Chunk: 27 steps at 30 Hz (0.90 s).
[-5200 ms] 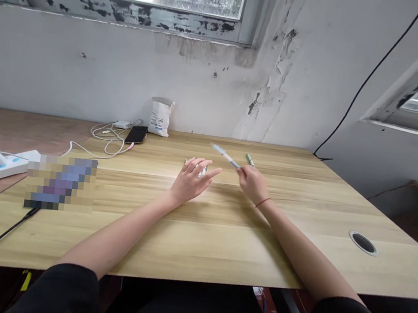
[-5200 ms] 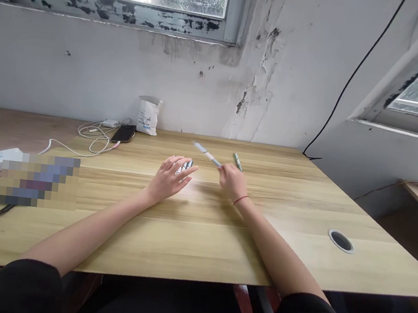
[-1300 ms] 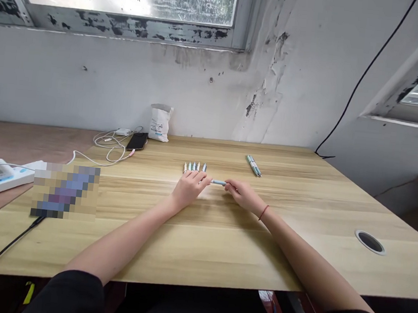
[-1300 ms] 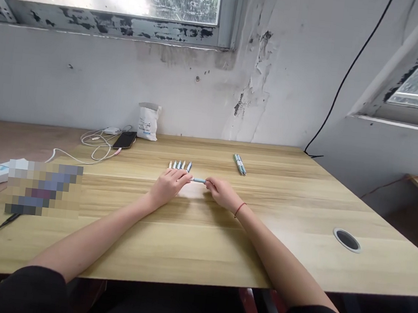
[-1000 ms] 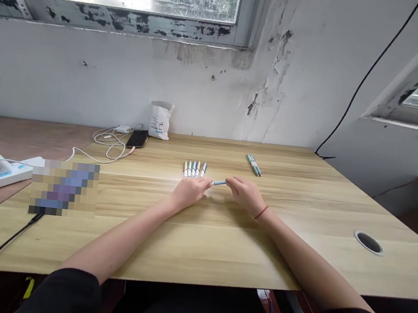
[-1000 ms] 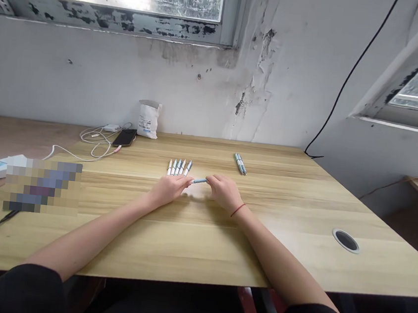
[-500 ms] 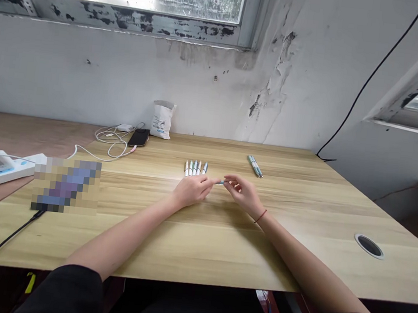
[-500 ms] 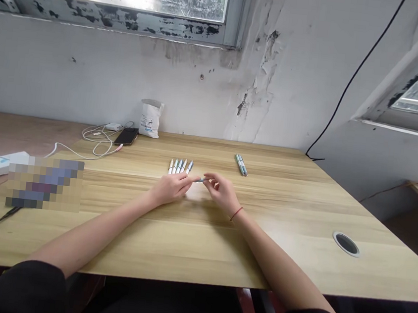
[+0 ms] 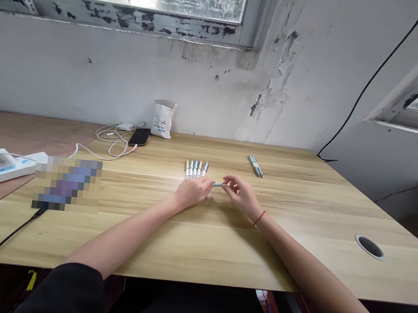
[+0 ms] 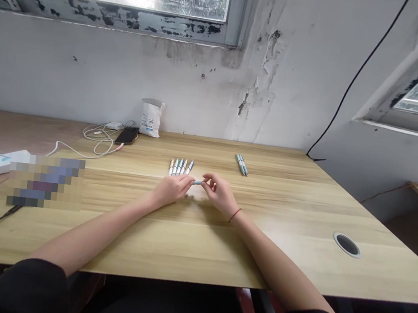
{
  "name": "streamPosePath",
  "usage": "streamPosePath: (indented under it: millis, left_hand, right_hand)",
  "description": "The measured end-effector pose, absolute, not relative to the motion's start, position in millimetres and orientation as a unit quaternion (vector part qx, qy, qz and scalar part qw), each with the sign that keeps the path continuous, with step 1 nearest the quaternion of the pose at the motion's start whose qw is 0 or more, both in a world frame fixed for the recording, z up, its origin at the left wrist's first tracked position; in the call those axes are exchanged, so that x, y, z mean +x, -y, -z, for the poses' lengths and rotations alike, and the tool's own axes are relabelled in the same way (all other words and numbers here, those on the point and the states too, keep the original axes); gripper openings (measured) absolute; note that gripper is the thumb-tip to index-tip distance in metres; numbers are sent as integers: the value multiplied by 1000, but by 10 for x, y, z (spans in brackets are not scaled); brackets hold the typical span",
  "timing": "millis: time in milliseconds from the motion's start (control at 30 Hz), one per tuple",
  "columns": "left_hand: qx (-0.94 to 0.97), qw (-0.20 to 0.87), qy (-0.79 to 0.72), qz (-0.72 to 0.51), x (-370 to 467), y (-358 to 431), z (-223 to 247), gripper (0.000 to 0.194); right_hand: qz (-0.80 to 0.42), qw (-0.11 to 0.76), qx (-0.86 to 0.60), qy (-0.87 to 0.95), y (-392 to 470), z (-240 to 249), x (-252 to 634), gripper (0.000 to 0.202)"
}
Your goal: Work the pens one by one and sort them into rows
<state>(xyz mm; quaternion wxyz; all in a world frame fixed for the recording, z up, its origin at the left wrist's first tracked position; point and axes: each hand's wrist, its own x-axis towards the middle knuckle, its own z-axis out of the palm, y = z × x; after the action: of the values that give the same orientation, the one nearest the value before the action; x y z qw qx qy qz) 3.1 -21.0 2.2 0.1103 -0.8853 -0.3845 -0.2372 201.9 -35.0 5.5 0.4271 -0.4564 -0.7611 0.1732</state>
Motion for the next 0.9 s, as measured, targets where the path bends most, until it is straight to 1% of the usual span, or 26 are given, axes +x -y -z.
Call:
streamPosePath:
  millis: [67, 167, 200, 267, 367, 500, 600, 733, 900]
  left_hand:
    - [-883, 107, 390, 237, 21, 215, -27, 32]
    - [-884, 95, 388, 242, 4, 214, -35, 32]
    - [-886, 91, 384, 245, -2, 209, -36, 33]
    - [-889, 92, 374, 248, -14, 193, -32, 36]
    - [-887, 113, 368, 255, -23, 166, -17, 37]
    - [-886, 130, 348, 277, -12, 158, -7, 30]
    - [-889, 136, 340, 276, -4, 162, -10, 28]
    - [-885, 141, 344, 280, -4, 154, -10, 27]
    - [-891, 159, 311, 289, 2, 139, -1, 23]
  right_hand:
    - [-186, 395, -470, 767, 357, -76, 2030, 29]
    - [-205, 355, -481, 775, 371, -105, 2040, 41]
    - [-209, 355, -477, 777, 374, -108, 2039, 40]
    - [-211, 375, -461, 776, 379, -104, 2029, 31]
    - [-212, 405, -442, 772, 381, -88, 2011, 23]
    - [-236, 385, -453, 769, 387, -85, 2003, 27]
    - [-224, 370, -462, 774, 395, -94, 2001, 34]
    - [-205, 393, -459, 770, 415, -104, 1984, 26]
    - [-234, 399, -446, 767, 438, -114, 1968, 28]
